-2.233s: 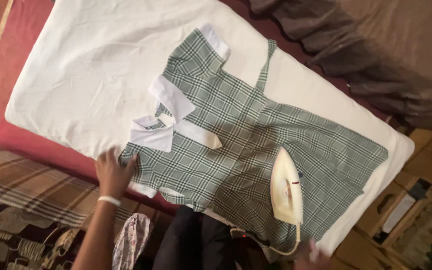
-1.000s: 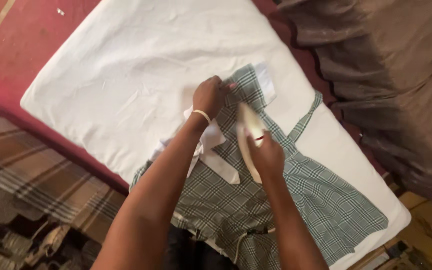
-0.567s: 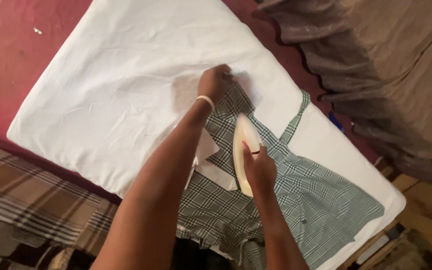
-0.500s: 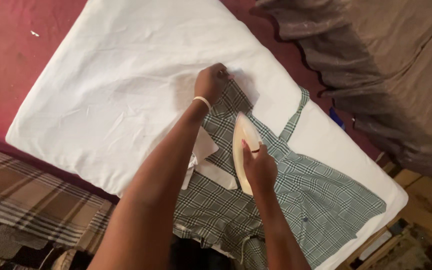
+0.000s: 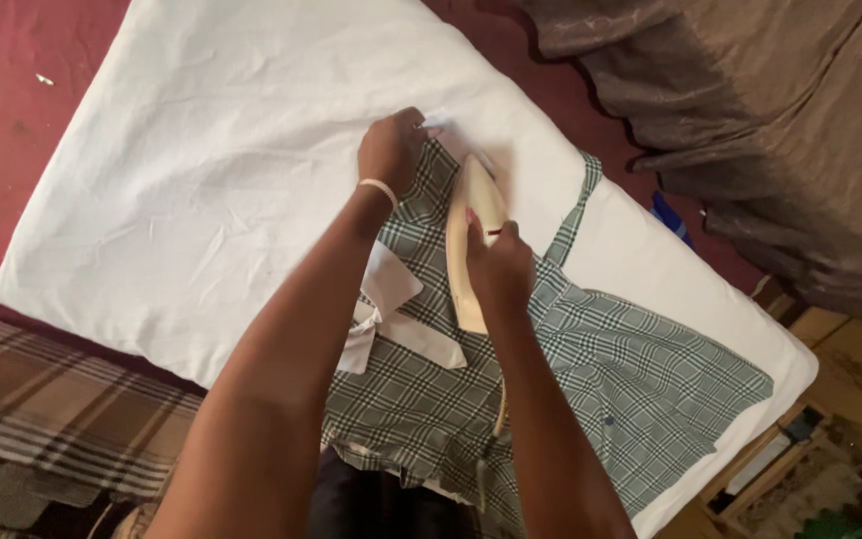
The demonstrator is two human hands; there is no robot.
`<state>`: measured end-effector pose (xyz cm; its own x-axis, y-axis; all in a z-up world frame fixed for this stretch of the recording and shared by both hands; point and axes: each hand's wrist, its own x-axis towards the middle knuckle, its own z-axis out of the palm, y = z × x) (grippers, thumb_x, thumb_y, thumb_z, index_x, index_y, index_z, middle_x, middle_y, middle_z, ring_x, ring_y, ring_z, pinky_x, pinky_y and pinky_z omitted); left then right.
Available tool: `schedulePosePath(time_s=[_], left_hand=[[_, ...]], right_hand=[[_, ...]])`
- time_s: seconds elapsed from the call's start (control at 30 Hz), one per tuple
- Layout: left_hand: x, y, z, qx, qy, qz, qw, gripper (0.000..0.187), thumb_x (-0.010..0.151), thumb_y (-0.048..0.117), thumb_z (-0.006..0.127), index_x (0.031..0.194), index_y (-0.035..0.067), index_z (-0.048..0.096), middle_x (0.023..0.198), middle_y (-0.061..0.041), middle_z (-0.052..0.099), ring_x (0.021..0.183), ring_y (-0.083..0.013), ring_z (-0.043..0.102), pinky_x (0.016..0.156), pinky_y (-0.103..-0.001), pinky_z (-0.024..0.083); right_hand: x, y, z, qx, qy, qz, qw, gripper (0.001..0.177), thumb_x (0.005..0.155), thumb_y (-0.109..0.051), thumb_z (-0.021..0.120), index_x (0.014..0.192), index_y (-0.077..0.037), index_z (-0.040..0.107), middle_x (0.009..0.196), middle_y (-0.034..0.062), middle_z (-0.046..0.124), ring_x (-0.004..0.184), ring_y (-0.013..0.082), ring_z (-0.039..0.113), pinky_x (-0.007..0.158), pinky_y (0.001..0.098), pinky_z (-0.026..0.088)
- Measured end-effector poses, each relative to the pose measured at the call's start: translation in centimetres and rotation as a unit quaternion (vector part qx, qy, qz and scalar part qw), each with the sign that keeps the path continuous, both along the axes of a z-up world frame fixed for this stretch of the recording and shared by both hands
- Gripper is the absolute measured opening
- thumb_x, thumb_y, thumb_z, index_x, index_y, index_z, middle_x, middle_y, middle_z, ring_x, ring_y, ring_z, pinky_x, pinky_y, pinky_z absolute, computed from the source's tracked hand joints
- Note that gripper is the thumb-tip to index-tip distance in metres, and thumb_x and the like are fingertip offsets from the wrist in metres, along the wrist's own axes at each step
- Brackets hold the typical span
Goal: The person irons a green and white checkered dress with a white collar on a white ironing board. They smooth the fabric with one hand while moving the iron with the other, focusing on the collar, sleeves, and body of the dress.
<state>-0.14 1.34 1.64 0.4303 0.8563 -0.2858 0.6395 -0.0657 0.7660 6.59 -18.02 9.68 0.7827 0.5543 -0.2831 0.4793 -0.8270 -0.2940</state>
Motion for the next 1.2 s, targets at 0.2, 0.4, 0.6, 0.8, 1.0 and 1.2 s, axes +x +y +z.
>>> schedulePosePath(time_s=[0.2,0.4,0.6,0.8,1.0,1.2], left_hand=[[-2.3,1.5,-1.2,0.006,-0.112,-0.088,0.990,0.025,0.104,0.034,0.063,0.108,0.010,0.068,0.094,-0.019,0.072,0.083,-0.0376,0.070,0.076,-0.045,0.056],[-10.1,-3.9,-1.8,0.002,0.095,-0.169,0.981,0.031,0.100,0.037,0.069,0.117,0.011,0.066,0.092,-0.026,0.071,0.082,-0.0412,0.069,0.068,-0.048,0.053],[-13.8,-8.3,-1.5,-0.176,0.030,0.056,0.982,0.033,0.084,0.035,0.078,0.084,0.002,0.075,0.077,-0.021,0.073,0.068,-0.0360,0.070,0.065,-0.046,0.053],[-14.3,-8.0,-2.4,-0.266,-0.006,0.109,0.958,0.030,0.083,0.034,0.078,0.086,0.005,0.078,0.078,-0.017,0.075,0.069,-0.0326,0.072,0.068,-0.044,0.056],[-14.5,-8.0,-2.8,-0.193,0.030,0.083,0.977,0.033,0.086,0.041,0.075,0.089,0.008,0.081,0.086,-0.017,0.075,0.081,-0.0372,0.070,0.075,-0.046,0.053],[-14.6,-7.5,-1.3,-0.257,0.056,0.089,0.961,0.031,0.087,0.040,0.074,0.091,0.009,0.080,0.087,-0.016,0.075,0.082,-0.0346,0.073,0.077,-0.044,0.054]], right_hand=[[1.1,-1.5,2.6,0.028,0.053,-0.006,0.998,0.062,0.093,-0.059,0.068,0.096,0.003,0.067,0.076,0.0277,0.070,0.071,0.0458,0.072,0.064,0.0537,0.055],[-0.2,-0.9,3.1,0.035,0.035,0.132,0.990,0.061,0.092,-0.059,0.064,0.105,0.001,0.068,0.072,0.0264,0.069,0.068,0.0460,0.071,0.060,0.0527,0.055],[0.1,3.9,0.1,-0.017,-0.021,0.097,0.995,0.062,0.098,-0.060,0.064,0.095,0.002,0.068,0.080,0.0264,0.072,0.077,0.0456,0.072,0.070,0.0521,0.057],[0.9,3.7,1.9,0.004,-0.019,0.204,0.979,0.064,0.091,-0.059,0.068,0.108,0.003,0.069,0.081,0.0283,0.072,0.078,0.0476,0.071,0.069,0.0528,0.056],[-1.5,3.4,1.7,-0.041,-0.007,0.322,0.946,0.061,0.095,-0.057,0.065,0.115,0.001,0.068,0.080,0.0279,0.071,0.074,0.0463,0.072,0.067,0.0527,0.057],[-0.7,9.7,-0.6,-0.008,-0.014,0.270,0.963,0.059,0.096,-0.060,0.064,0.100,-0.001,0.068,0.079,0.0237,0.072,0.076,0.0447,0.071,0.068,0.0531,0.057]])
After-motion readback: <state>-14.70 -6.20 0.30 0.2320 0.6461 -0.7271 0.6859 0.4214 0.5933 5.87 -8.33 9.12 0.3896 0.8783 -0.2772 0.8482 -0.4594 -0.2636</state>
